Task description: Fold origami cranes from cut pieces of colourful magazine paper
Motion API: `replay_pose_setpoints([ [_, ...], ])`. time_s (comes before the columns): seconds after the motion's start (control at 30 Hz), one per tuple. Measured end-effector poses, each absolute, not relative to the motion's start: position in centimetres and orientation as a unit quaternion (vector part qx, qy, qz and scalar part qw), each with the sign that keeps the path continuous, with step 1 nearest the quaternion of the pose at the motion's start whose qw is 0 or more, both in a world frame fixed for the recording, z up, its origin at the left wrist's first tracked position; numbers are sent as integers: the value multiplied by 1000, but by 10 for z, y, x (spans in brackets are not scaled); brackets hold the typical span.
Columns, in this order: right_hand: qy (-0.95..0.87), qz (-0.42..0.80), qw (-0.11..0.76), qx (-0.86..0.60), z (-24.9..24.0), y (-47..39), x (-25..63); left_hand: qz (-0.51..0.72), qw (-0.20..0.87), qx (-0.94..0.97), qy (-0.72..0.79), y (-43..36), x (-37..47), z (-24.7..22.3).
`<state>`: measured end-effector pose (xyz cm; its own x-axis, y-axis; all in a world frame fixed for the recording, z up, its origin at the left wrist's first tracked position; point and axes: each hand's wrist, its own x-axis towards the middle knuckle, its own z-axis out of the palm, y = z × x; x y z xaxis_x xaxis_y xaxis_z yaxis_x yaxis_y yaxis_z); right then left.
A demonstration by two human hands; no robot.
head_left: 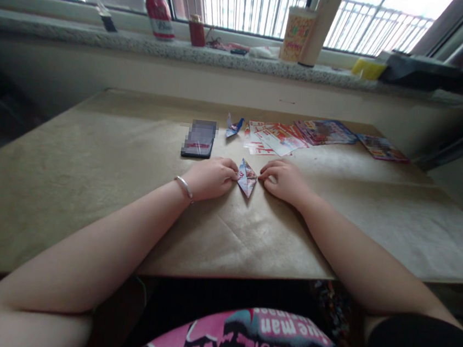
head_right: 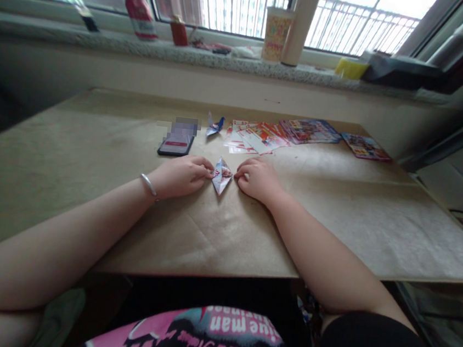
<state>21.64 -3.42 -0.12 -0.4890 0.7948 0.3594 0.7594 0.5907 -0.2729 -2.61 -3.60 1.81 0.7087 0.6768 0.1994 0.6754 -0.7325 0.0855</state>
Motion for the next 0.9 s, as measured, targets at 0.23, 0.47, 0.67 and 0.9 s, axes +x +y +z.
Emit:
replay_pose_setpoints([
  [0.23, -812, 32, 197, -549, 1, -45, 201, 170, 10, 953, 250, -32, -25, 6],
  [0.47, -836, 30, 188, -514, -6, -46, 203, 182, 24, 943, 279, -33, -22, 5],
  [0.67, -862, 23, 180, -474, -11, -43, 203, 165, 0, 906, 389, -30, -17, 1],
  [0.9, -872, 21, 165, -460, -5, -46, 201, 134, -4, 894, 428, -29, -18, 0],
])
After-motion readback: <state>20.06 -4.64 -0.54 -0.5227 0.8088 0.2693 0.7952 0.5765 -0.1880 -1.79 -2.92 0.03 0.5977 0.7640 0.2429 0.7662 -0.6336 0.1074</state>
